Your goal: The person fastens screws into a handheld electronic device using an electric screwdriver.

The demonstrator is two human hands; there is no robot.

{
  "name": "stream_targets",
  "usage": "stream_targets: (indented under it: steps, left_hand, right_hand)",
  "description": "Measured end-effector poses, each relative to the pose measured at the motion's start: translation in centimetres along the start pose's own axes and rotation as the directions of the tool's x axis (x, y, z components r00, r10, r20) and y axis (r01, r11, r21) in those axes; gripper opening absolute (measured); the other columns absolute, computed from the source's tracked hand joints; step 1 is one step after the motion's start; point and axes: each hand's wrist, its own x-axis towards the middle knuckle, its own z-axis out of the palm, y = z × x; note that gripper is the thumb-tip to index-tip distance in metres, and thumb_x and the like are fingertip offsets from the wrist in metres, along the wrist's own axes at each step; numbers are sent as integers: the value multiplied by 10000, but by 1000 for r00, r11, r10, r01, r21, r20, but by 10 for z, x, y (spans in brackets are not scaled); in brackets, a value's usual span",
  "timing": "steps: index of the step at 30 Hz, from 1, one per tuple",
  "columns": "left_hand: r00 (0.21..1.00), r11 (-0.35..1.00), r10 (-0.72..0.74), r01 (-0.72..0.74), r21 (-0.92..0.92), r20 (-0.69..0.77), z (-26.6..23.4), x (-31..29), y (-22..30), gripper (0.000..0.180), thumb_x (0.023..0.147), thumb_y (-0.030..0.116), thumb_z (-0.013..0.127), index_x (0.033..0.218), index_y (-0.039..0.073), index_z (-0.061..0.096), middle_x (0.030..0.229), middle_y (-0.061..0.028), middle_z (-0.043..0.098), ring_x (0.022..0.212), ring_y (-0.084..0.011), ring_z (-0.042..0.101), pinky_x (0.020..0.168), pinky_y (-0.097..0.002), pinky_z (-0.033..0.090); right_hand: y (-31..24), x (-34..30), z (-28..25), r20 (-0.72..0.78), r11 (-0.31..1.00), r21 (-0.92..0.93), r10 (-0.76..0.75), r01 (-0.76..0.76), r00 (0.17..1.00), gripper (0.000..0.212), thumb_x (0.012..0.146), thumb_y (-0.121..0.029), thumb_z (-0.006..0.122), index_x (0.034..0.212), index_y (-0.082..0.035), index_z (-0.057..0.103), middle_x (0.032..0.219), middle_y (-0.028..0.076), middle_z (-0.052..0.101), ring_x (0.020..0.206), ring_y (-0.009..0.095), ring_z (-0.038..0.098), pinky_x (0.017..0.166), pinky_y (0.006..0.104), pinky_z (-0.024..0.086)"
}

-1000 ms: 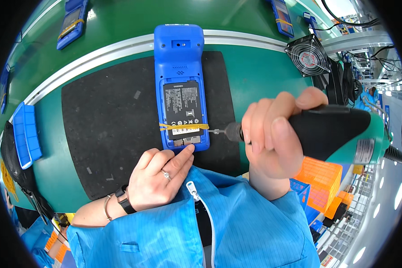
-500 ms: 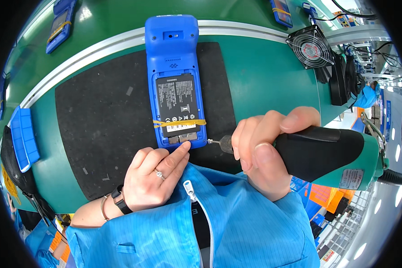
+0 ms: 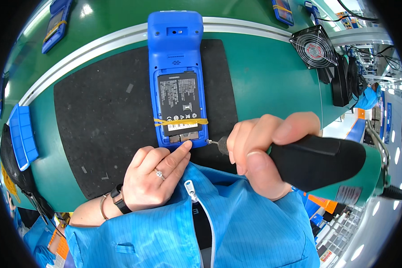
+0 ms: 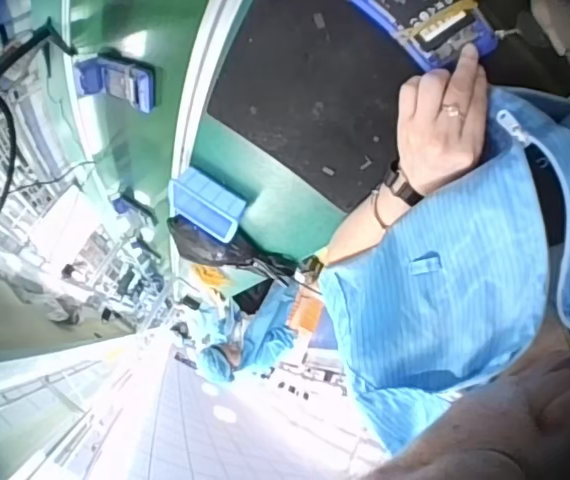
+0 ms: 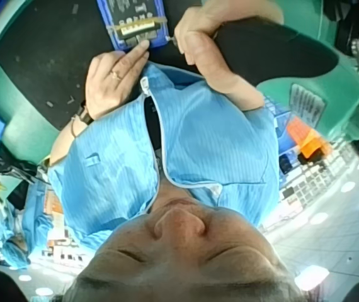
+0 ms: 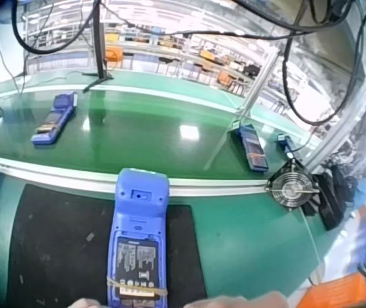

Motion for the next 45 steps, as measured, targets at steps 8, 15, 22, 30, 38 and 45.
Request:
stream_targets:
  steps: [8,15,22,30,38,45]
  left_hand:
    - [1000,999,10,-11,-31,-20,-1,1,0,300,634,44,657,925,-25,683,1115,-124,641,795,-177,550,693,-280,451]
    - [1000,1000,3,-4,-31,-25,-1,-1,0,293,635,48,655,916,-33,679,1111,-133,640,801,-184,550,693,-287,453]
    - [1000,999,5,-7,-47,-22,-2,-2,-1,287,641,46,656,915,-34,679,1109,-141,641,815,-187,559,697,-293,455]
    - [999,999,-5,3,-42,-49,-2,-2,-1,273,639,43,664,902,-30,683,1095,-144,644,805,-176,562,676,-280,447]
    - [996,994,16,-26,-107,-90,-2,-2,-6,174,675,22,678,841,-29,678,1054,-123,658,744,-152,546,616,-261,428]
    - [995,992,-13,1,-122,-95,0,-2,-7,162,690,18,682,841,-42,679,1041,-130,657,693,-141,514,577,-255,411]
  right_hand:
    - [-2,-4,28,-236,999,39,7,3,972,235,721,147,615,875,14,496,702,92,539,575,137,501,546,252,411]
    - [0,1,15,-157,988,150,-14,38,988,255,759,149,560,929,10,431,696,96,519,588,137,512,552,245,413]
    - [-4,1,14,-178,991,122,-29,52,984,293,815,63,548,1022,-67,388,672,56,508,531,136,503,524,280,413]
    - [1,30,9,-90,995,25,-99,101,991,400,889,-51,525,1246,-97,349,657,10,415,496,113,417,500,273,376]
    - [34,69,55,-118,967,242,-57,84,991,418,856,4,509,1217,-61,310,652,24,436,497,128,445,505,285,392]
    - [29,67,31,21,984,-153,91,-87,996,399,861,-19,519,1212,-73,337,641,28,438,499,124,448,519,294,390]
